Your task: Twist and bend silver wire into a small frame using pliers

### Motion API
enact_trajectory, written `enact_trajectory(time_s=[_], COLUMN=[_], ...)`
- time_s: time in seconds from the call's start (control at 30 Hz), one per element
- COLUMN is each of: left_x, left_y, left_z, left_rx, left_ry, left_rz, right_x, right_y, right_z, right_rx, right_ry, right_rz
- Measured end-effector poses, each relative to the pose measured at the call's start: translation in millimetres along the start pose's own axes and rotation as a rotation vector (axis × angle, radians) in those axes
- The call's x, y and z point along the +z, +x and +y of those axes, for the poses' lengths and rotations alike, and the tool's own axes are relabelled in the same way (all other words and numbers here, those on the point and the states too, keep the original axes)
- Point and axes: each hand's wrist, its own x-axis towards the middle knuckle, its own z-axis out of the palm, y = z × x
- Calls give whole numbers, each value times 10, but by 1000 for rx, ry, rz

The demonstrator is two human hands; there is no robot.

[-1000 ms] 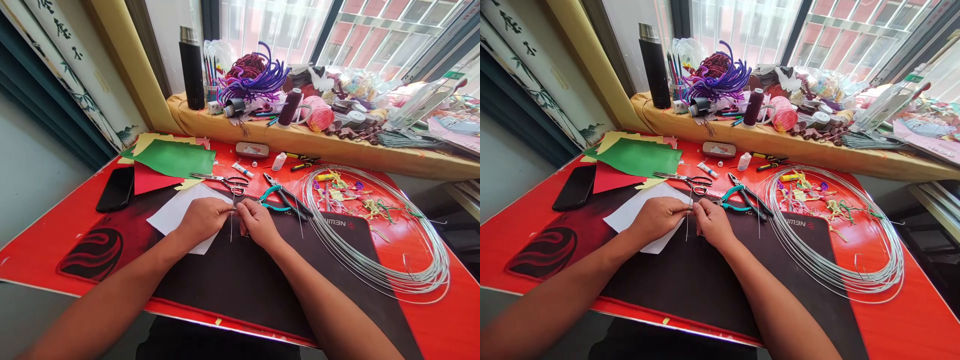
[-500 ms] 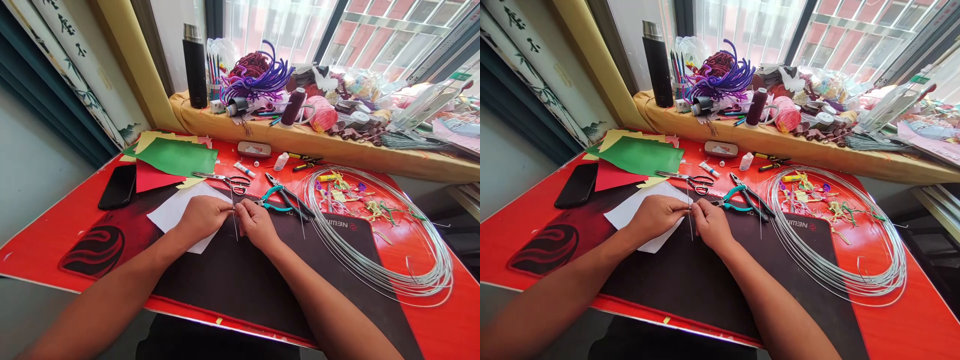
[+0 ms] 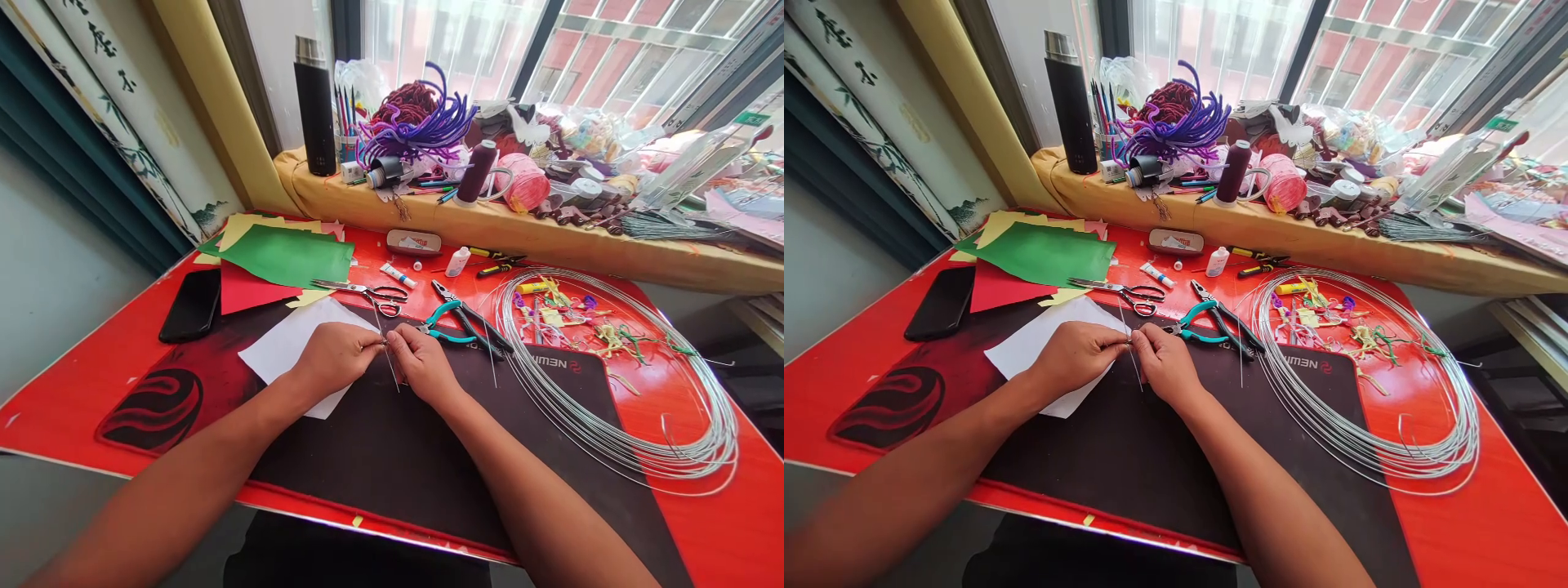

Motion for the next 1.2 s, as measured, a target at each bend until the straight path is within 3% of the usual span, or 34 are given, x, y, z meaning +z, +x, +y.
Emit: enact_trajectory(time_s=[0.17,0.43,0.67,0.9,1.0,1.2], left_x=[-67,-114,-76,-40,27,147], left_y=[51,92,68,147,145,102], left_z=[30,37,101,-6,16,110], left_rx=[-138,-349,-344,-546,-599,-585], left_ry=[-265,-493,-563,-1176,-1368,-1446], left_rz=[-99,-260,-108,217,228,127], right_x=[8,28,37,85,134,143], right_y=[12,21,9,4,-13,-12], right_z=[-5,5,-49,-13,-19,-64], right_rx=[6,2,54,38,12,-4], right_ry=[-3,59,352,383,350,377], right_rz=[-5,-30,-23,-12,-22,29])
